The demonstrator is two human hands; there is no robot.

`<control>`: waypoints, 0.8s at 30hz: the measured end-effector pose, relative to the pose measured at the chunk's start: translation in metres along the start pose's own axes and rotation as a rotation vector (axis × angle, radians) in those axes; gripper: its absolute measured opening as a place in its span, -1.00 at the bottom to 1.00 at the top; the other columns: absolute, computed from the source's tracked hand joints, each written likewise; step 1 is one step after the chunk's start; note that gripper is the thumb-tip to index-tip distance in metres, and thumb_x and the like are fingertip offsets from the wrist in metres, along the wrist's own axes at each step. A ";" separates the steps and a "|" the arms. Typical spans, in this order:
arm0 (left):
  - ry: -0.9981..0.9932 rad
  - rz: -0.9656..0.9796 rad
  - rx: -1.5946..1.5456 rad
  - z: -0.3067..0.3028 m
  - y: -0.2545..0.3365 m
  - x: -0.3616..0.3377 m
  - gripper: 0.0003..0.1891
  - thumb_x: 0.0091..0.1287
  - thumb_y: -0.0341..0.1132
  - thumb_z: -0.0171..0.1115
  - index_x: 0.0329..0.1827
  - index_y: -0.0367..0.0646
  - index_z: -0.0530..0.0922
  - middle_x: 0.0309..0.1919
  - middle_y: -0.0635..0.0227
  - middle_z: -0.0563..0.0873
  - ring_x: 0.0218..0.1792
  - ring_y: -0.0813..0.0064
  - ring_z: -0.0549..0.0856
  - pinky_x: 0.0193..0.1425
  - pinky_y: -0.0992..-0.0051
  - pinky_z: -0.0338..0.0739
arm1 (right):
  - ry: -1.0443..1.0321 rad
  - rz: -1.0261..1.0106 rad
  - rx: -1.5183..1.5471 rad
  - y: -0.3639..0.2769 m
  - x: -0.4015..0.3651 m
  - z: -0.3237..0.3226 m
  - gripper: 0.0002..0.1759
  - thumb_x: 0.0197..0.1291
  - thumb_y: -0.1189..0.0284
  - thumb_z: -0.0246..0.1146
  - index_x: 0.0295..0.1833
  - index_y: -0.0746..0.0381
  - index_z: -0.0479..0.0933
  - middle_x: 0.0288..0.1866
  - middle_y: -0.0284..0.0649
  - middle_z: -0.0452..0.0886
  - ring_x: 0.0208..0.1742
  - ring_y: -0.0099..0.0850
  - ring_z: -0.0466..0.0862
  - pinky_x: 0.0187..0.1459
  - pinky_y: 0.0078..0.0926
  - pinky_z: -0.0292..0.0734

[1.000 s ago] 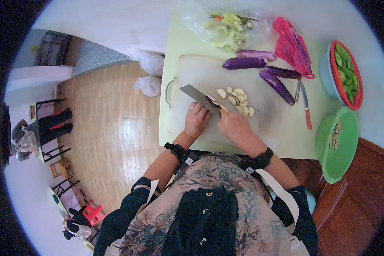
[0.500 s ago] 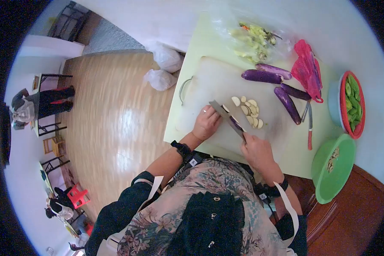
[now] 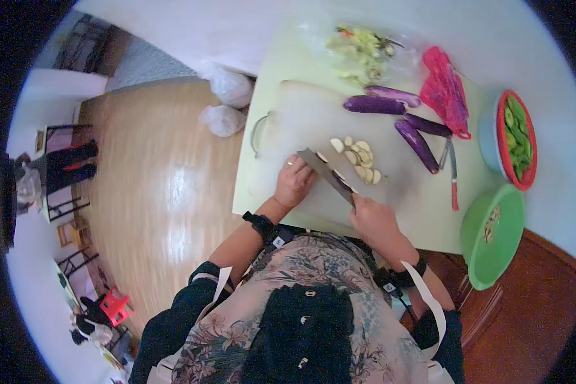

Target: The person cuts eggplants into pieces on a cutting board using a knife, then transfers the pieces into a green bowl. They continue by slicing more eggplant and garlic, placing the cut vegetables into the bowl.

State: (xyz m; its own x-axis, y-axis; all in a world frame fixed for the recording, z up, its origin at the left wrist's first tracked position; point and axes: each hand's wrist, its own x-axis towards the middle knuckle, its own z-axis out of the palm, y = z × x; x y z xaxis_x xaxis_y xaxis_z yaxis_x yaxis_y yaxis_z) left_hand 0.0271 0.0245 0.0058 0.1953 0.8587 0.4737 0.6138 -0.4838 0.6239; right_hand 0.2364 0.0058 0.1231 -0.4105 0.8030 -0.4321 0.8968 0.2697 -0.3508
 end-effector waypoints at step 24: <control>0.041 -0.009 0.014 0.003 0.003 0.006 -0.74 0.01 -0.55 0.33 -0.18 -0.28 0.60 -0.20 0.24 0.62 -0.19 0.24 0.59 -0.08 0.37 0.51 | 0.074 0.044 0.159 0.009 0.056 0.024 -0.66 0.13 0.40 0.11 0.01 0.28 0.54 -0.37 0.01 0.63 -0.33 -0.02 0.64 -0.23 -0.09 0.52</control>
State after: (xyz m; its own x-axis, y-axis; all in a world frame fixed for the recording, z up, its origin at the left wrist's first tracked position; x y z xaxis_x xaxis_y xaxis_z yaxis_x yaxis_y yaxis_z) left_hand 0.0322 0.0287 0.0093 0.1586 0.8551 0.4935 0.6257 -0.4737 0.6197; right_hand 0.2175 0.0409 0.0757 -0.3526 0.8507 -0.3899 0.8738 0.1502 -0.4625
